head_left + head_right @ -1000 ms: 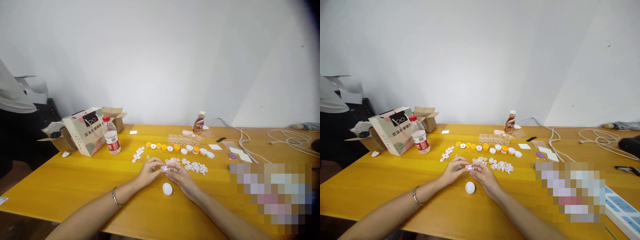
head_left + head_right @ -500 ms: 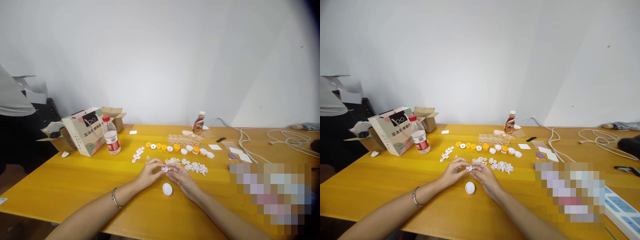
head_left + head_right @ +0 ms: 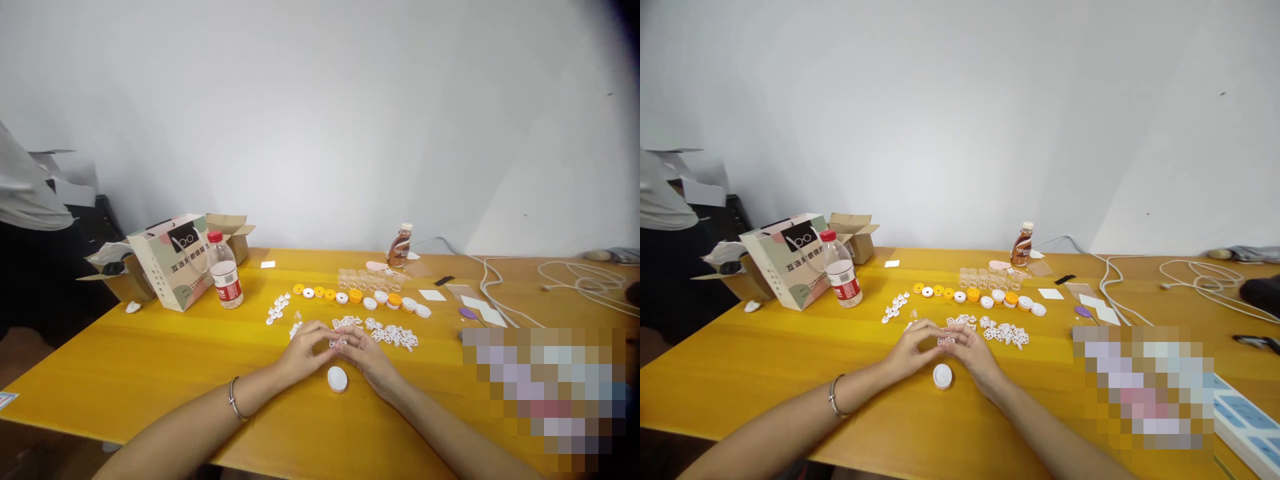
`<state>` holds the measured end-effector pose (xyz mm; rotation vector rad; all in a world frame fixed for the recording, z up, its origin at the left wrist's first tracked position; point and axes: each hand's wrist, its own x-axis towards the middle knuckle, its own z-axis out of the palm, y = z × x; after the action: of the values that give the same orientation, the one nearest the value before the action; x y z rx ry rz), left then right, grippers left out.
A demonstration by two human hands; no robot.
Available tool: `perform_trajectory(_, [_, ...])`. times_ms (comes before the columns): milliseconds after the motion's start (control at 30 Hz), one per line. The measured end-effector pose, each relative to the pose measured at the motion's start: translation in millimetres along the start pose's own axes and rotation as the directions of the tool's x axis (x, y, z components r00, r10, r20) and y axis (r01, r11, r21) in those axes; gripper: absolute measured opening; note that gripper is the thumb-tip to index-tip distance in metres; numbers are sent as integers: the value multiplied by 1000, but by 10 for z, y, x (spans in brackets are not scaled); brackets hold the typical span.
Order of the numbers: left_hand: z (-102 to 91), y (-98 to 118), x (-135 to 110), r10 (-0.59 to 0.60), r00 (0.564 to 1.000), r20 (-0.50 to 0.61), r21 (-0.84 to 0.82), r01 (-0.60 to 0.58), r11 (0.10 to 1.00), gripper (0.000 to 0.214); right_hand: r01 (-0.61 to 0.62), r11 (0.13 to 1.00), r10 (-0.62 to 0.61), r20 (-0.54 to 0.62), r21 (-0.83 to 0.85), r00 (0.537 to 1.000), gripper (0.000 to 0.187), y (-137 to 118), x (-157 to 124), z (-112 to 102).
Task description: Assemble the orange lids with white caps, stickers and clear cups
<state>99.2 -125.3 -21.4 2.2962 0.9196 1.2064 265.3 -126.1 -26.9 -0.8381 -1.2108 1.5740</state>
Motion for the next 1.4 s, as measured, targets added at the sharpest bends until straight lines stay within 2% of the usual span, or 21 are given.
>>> perform_trajectory(500, [-34, 27, 12, 20, 1000, 24, 25, -20, 999, 24, 32, 999, -32, -12, -35, 999, 31, -3, 8, -3])
perform_trajectory(600, [-65, 19, 21, 1, 1000, 12, 39, -2, 999, 29, 27, 1000, -27, -61, 2, 998, 33, -61, 19, -41])
perform_trajectory(700, [-89, -29, 27, -53, 998, -26, 93, 55, 994, 23, 42, 998, -34, -155, 48, 987, 36, -152, 43, -111])
perform_trajectory(800, [-89, -95, 16, -84, 996, 27, 209, 77, 975, 25, 82, 994, -62, -233, 78, 971, 37, -213, 71, -179])
perform_trajectory(967, [-48, -135, -25, -77, 985, 152, 386, 13, 922, 28, 123, 992, -114, -273, 17, 955, 34, -177, 100, -219])
perform_trajectory(1167, [-32, -127, -25, -86, 984, 159, 443, 7, 897, 16, 98, 993, -108, -192, -62, 975, 36, -126, 96, -189])
perform_trajectory(1400, [-54, -132, -19, -75, 983, 168, 437, -6, 899, 11, 80, 981, -96, -89, -174, 991, 36, -152, 29, -109])
